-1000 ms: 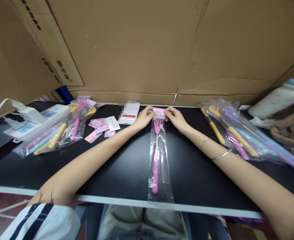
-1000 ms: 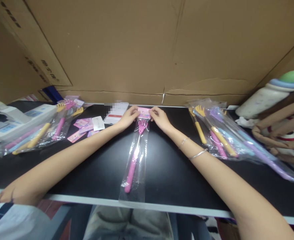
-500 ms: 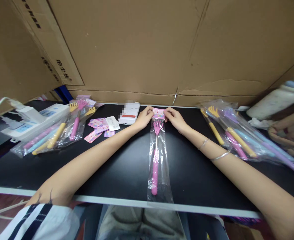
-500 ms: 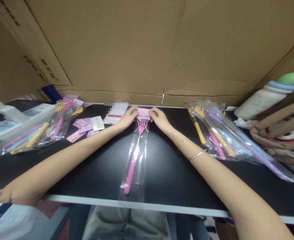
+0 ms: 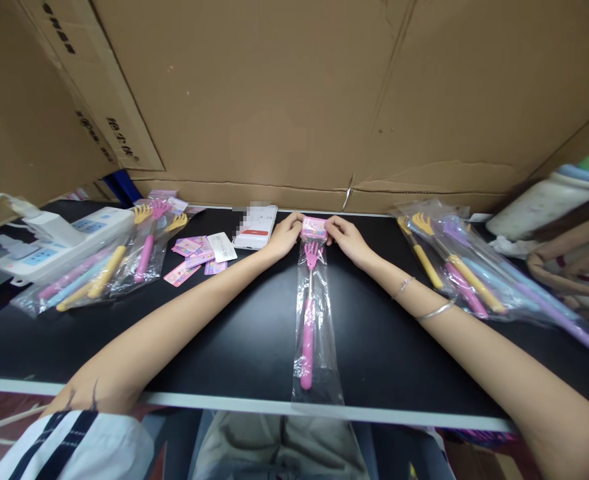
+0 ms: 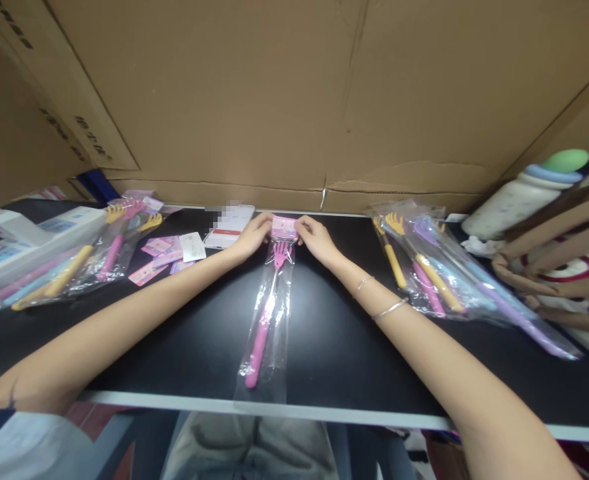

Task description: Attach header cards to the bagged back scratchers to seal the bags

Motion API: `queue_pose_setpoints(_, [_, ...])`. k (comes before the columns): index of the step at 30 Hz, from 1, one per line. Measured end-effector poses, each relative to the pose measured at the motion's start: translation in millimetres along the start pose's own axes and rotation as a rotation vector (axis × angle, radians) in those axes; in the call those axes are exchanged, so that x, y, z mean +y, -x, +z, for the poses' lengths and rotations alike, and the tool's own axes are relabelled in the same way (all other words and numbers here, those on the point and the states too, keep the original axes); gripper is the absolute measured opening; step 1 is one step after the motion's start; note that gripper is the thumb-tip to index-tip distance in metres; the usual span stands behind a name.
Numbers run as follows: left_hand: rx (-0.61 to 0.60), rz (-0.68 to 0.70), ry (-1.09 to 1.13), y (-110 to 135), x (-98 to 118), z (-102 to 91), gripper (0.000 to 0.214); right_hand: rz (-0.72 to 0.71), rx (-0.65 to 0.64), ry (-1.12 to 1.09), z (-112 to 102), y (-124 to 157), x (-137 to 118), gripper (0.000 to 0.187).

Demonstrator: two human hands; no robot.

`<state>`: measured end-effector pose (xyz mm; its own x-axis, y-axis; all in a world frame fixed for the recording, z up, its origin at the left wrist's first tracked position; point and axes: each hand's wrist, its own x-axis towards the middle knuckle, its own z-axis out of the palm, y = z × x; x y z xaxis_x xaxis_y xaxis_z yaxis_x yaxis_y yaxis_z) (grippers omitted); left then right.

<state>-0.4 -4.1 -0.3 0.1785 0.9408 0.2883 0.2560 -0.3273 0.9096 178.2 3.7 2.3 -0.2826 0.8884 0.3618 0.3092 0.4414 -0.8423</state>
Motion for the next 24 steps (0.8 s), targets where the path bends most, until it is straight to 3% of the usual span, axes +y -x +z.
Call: queue_pose_setpoints(24, [0.007, 0.052, -0.022, -2.4, -5.5, -0.2, 0.015, -0.017, -0.01, 0.029, 0.3, 0.6, -0.4, 0.024])
